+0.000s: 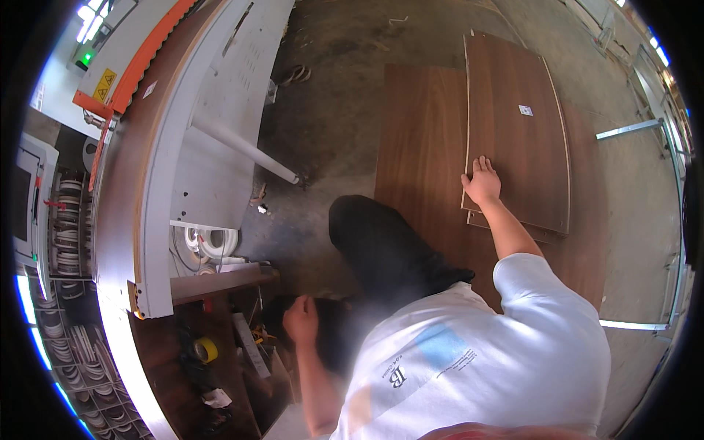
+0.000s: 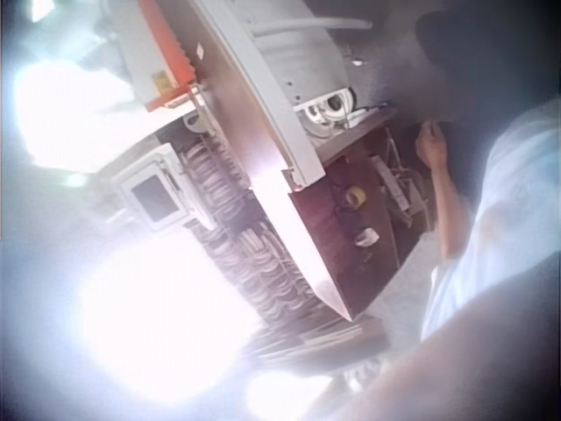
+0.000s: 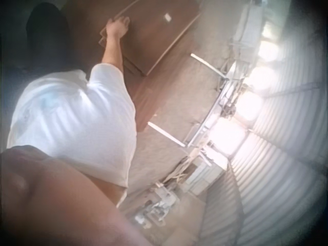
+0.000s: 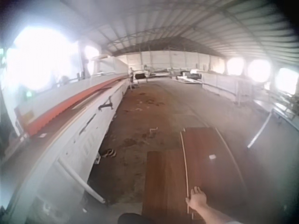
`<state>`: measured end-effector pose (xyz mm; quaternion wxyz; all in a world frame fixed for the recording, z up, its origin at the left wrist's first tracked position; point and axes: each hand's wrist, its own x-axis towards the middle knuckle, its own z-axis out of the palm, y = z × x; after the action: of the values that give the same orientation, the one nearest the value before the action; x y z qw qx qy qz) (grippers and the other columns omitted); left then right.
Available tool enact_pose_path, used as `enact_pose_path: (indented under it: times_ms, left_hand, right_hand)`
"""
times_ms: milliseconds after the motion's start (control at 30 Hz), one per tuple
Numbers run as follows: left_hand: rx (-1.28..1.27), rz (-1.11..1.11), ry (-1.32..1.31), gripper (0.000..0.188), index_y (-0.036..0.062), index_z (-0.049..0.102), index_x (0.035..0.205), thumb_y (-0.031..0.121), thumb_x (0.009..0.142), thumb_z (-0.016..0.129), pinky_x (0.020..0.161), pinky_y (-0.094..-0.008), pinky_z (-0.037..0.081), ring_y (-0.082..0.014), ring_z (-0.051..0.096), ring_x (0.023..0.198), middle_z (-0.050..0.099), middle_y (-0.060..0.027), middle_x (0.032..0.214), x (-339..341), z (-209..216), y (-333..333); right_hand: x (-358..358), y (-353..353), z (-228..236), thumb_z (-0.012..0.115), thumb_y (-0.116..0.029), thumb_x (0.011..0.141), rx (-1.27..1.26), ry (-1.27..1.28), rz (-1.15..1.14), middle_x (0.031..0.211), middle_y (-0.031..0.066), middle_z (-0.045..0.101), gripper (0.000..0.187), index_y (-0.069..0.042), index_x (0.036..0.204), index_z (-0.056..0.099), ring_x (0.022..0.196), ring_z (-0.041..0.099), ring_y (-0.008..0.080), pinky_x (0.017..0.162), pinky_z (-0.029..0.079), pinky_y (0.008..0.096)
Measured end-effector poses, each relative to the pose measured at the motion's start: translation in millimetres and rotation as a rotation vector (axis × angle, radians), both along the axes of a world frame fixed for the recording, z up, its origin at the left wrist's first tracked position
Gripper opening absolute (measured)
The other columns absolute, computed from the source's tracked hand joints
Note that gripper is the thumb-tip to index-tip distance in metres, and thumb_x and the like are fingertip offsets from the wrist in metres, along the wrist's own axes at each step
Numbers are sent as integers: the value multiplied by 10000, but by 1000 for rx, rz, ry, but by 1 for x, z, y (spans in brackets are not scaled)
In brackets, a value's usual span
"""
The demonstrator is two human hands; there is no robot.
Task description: The person handles several wooden furniture panels, placing them one at a time into an edge-banding machine and kemudian stacking them onto a nearby pile.
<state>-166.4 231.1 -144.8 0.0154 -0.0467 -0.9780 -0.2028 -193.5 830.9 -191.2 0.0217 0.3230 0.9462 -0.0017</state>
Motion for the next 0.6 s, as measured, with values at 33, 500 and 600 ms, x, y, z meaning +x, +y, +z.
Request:
enact_pose_path:
  times_ms: [33,500,600]
  left_hand:
    - [-14,6,-9,184,119,761,1016,269,943,684,769,-462,540,-376,704,834,752,-145,919,0,-1,0]
    - [-38,19,-32,199,120,756,1007,285,952,660,760,-492,535,-391,702,842,751,-156,928,1,3,1]
    - [-61,13,-8,191,110,748,995,275,950,662,751,-493,530,-390,698,828,748,-153,910,1,7,-1]
  right_hand:
    - [2,2,-1,615,-460,948,-11,9,29,1608,183,427,723,1,1492,497,1507,389,290,1193,394,398]
    - [177,57,26,697,-172,869,-163,104,271,1581,138,473,609,-22,1438,542,1456,460,289,1178,424,390]
    - [229,80,37,658,-82,888,-183,25,135,1587,90,475,579,-87,1456,545,1451,465,279,1191,406,393]
